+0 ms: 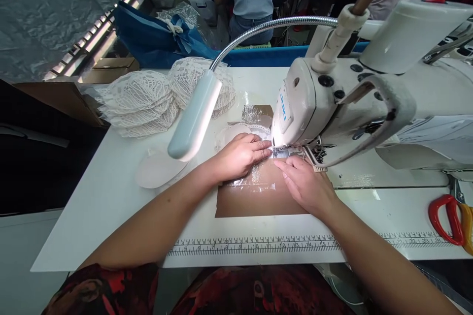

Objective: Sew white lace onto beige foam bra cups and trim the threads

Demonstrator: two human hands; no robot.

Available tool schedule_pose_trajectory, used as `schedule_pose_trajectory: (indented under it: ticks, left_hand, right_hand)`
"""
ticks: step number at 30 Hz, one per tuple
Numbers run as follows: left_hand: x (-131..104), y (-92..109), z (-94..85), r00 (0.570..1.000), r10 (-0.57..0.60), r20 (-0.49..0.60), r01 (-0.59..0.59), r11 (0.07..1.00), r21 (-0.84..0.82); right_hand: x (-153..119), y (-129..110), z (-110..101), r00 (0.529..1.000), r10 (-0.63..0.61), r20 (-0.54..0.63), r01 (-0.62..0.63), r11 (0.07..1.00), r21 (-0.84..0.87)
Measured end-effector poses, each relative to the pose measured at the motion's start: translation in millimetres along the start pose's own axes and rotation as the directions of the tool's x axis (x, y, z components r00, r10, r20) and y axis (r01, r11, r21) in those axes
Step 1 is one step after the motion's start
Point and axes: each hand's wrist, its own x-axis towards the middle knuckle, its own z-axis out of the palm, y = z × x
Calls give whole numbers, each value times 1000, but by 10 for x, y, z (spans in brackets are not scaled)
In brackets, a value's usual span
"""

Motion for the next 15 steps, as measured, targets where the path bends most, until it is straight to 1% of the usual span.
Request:
schedule_pose_trajectory:
  ticks: [3,7,10,13,15]
  left_hand:
    - [-13,40,-37,1000,-25,9,25,1000,15]
    - [-46,189,-158,990,-127,60,125,991,44]
    - [-74,296,-225,987,-137,88,139,990,-12]
    - [-82,333,-207,989,-139,54,143,987,-74]
    - [-75,329,-154,990,-140,16,141,988,-65]
  right_hand:
    - [-5,9,11,1000,-10,-19,10,1000,-3]
    - [-19,11,1,999,-25,-45,24,1000,-11]
    - [-18,2,-23,993,-82,-80,81,996,-26]
    - [-10,-9,-41,984,-154,-93,150,987,-53]
    - [-3,-15,-44,978,-183,-101,177,982,-69]
